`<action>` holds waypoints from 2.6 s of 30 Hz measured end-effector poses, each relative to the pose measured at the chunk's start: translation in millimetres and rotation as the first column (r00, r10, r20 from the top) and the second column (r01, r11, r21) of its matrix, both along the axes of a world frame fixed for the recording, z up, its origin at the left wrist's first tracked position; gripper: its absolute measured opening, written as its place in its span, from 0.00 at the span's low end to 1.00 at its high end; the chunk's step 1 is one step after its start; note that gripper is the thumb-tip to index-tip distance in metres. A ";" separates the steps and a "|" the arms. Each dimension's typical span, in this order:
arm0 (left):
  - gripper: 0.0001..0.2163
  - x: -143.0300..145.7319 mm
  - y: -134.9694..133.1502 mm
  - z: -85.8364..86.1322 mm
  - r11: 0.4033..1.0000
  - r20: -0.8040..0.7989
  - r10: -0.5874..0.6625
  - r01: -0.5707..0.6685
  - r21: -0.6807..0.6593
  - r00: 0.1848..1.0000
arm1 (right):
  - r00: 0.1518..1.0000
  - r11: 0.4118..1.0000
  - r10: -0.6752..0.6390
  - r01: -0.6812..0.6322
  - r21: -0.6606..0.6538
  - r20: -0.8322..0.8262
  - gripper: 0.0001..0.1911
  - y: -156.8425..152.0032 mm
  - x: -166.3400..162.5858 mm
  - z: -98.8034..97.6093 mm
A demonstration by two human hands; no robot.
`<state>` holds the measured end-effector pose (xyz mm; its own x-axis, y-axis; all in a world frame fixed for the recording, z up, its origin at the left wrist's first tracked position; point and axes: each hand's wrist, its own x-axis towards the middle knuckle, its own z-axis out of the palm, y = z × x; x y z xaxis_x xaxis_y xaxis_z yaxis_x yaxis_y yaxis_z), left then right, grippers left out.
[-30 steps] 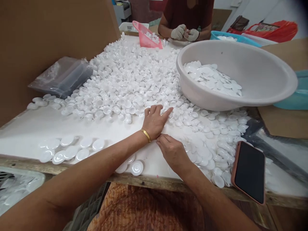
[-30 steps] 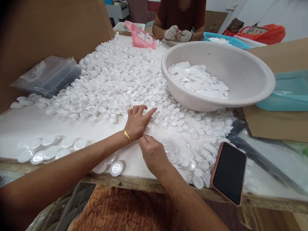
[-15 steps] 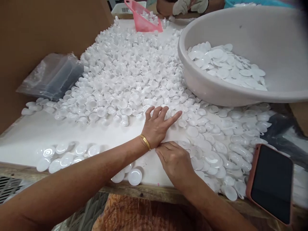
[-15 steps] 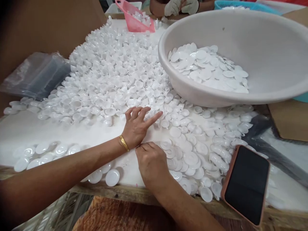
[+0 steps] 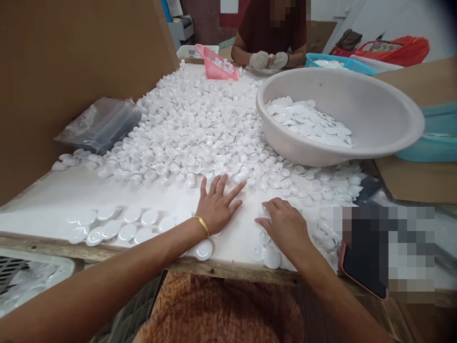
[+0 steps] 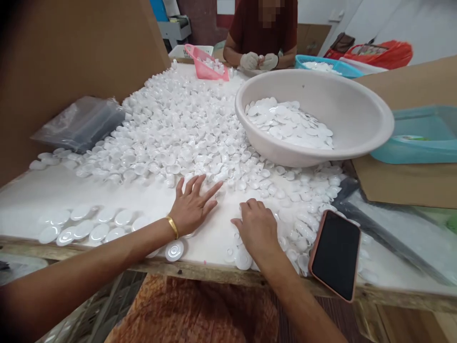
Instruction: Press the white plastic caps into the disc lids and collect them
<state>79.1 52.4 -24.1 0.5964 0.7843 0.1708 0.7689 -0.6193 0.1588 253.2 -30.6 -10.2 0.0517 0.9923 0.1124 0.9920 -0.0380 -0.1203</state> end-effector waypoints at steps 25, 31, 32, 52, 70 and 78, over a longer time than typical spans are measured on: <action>0.09 -22.2 3.0 21.7 0.962 0.101 0.042 -0.013 -0.274 0.994 | 0.999 0.991 0.033 -0.037 0.130 0.035 0.09 14.2 10.6 -10.6; 0.11 -31.7 13.4 31.0 0.933 0.236 0.192 -0.102 -0.345 0.953 | 0.521 0.974 -0.204 0.195 -0.117 -0.829 0.07 22.1 -19.7 5.4; 0.11 -32.0 14.2 32.1 0.928 0.253 0.213 -0.114 -0.354 0.944 | 0.335 0.965 -0.256 0.146 -0.218 -0.907 0.07 25.6 -27.9 7.2; 0.19 17.5 37.9 -1.7 0.994 0.144 0.110 -0.112 0.003 0.983 | -0.127 0.880 -0.469 0.022 -0.475 -0.874 0.08 58.0 -64.1 -13.4; 0.24 22.0 50.5 -8.0 0.997 -0.028 0.012 -0.014 -0.074 1.000 | -0.116 0.823 -0.567 -0.043 -0.566 -0.816 0.08 63.6 -56.3 -9.6; 0.23 9.6 27.5 -0.1 0.999 -0.079 0.035 -0.035 0.011 0.996 | 0.070 0.873 -0.484 -0.021 -0.487 -0.872 0.04 40.2 -48.0 1.6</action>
